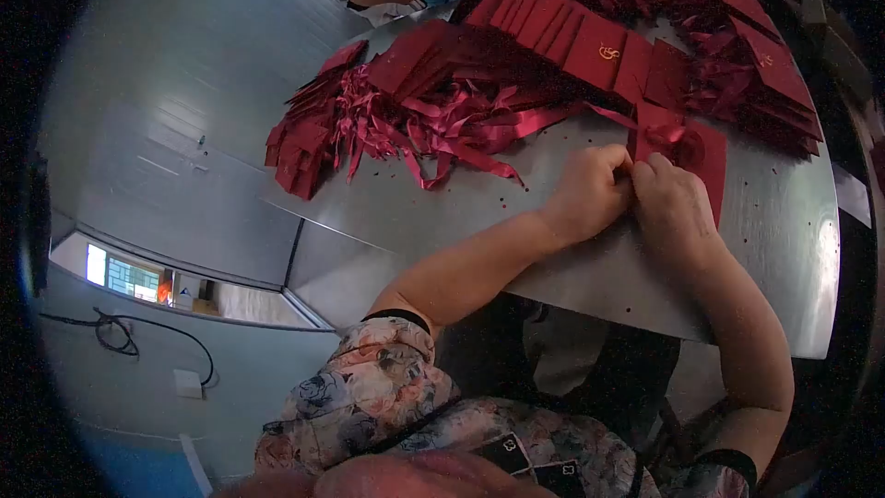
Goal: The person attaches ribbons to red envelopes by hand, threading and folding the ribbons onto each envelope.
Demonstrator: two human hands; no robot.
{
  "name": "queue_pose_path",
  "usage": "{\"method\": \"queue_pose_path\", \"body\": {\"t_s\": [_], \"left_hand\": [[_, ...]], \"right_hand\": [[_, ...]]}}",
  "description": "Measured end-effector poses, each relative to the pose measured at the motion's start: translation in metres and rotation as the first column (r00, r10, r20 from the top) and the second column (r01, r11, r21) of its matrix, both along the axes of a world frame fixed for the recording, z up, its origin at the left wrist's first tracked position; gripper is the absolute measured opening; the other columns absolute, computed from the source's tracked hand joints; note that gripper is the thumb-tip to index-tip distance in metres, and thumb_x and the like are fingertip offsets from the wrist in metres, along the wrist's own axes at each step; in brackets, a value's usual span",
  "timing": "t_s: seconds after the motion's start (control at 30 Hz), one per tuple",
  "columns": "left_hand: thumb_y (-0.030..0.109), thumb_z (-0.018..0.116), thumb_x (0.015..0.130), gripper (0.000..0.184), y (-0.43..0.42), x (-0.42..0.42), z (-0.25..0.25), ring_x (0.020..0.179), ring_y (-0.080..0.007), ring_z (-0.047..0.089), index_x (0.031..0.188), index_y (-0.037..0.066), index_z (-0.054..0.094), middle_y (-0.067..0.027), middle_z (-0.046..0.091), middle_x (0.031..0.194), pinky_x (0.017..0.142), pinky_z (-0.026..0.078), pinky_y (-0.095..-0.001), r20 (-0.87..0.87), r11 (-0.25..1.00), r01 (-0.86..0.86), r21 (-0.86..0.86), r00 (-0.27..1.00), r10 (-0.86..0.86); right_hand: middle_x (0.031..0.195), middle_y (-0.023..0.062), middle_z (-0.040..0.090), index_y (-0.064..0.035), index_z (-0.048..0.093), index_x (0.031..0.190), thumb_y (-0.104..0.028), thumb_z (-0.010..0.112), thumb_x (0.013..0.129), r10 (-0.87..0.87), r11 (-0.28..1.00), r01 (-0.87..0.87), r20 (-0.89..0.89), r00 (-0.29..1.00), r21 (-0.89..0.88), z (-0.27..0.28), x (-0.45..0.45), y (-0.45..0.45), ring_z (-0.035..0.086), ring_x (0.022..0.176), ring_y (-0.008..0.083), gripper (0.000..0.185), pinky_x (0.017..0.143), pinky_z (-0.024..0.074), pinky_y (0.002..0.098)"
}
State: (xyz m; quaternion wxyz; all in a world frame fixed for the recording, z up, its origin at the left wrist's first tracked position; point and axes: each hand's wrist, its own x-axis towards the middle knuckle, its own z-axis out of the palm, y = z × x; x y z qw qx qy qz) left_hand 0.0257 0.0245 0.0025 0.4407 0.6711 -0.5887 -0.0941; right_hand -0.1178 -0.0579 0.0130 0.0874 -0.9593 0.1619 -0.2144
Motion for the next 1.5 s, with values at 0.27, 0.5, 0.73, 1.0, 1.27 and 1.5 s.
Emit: {"method": "queue_pose_path", "body": {"t_s": [0.27,0.5,0.73,1.0,1.27,1.5], "left_hand": [[0.007,0.06,0.088,0.018,-0.002,0.018,0.005,0.062,-0.0113,0.058,0.104,0.0,0.065,-0.0026,0.062,0.075,0.056,0.047,-0.0255,-0.806,0.931,0.345,0.123,0.582,-0.11],[0.009,0.061,0.09,0.02,-0.003,0.028,0.007,0.065,-0.0089,0.058,0.107,0.0,0.064,-0.001,0.063,0.082,0.058,0.048,-0.0243,-0.743,0.887,0.411,0.212,0.657,-0.127],[0.004,0.056,0.089,0.014,-0.001,0.023,0.014,0.062,-0.0084,0.057,0.099,0.0,0.065,-0.0008,0.062,0.077,0.057,0.047,-0.0244,-0.588,0.836,0.473,0.278,0.772,-0.241],[0.003,0.056,0.087,0.011,0.0,0.014,0.018,0.063,-0.0074,0.057,0.093,0.0,0.063,-0.0006,0.062,0.078,0.058,0.047,-0.0242,-0.55,0.864,0.392,0.316,0.818,-0.169],[0.01,0.063,0.088,0.018,-0.001,0.017,0.015,0.067,-0.0061,0.056,0.104,0.003,0.065,0.001,0.063,0.086,0.06,0.047,-0.0214,-0.622,0.828,0.465,0.314,0.759,-0.191],[0.009,0.062,0.09,0.016,-0.002,0.025,0.01,0.061,-0.0029,0.051,0.104,0.005,0.066,0.0044,0.063,0.081,0.054,0.039,-0.0192,-0.632,0.828,0.454,0.33,0.757,-0.163]], "right_hand": [[0.085,0.0172,0.058,0.0013,0.059,0.086,-0.004,0.063,0.077,-0.001,0.935,-0.071,0.203,0.979,0.349,0.005,-0.003,-0.014,0.061,0.079,0.0344,0.012,0.07,0.0486,0.0408],[0.08,0.0106,0.064,0.0034,0.065,0.092,-0.001,0.062,0.079,-0.05,0.732,-0.113,0.219,0.974,0.672,0.005,-0.01,-0.024,0.06,0.077,0.0134,0.014,0.07,0.0474,0.0283],[0.082,0.0132,0.065,-0.0009,0.068,0.091,-0.006,0.07,0.079,-0.023,0.808,-0.18,0.335,0.942,0.561,0.001,-0.007,-0.024,0.064,0.078,0.0223,0.014,0.07,0.0499,0.0327],[0.075,0.0194,0.064,-0.0011,0.068,0.086,-0.038,0.065,0.085,-0.372,0.882,0.364,-0.029,0.928,0.298,0.018,-0.035,-0.083,0.063,0.075,0.0385,0.037,0.072,0.0504,0.0446],[0.071,0.0143,0.063,-0.0014,0.057,0.077,-0.023,0.069,0.078,-0.37,0.79,0.22,0.158,0.916,0.572,-0.008,-0.02,-0.08,0.064,0.067,0.0273,0.025,0.063,0.0508,0.0383],[0.073,0.0006,0.057,-0.0079,0.054,0.087,-0.013,0.068,0.088,-0.526,-0.088,-0.484,0.372,0.765,0.871,-0.009,-0.004,-0.062,0.055,0.058,0.0104,0.015,0.052,0.0463,0.0238]]}}
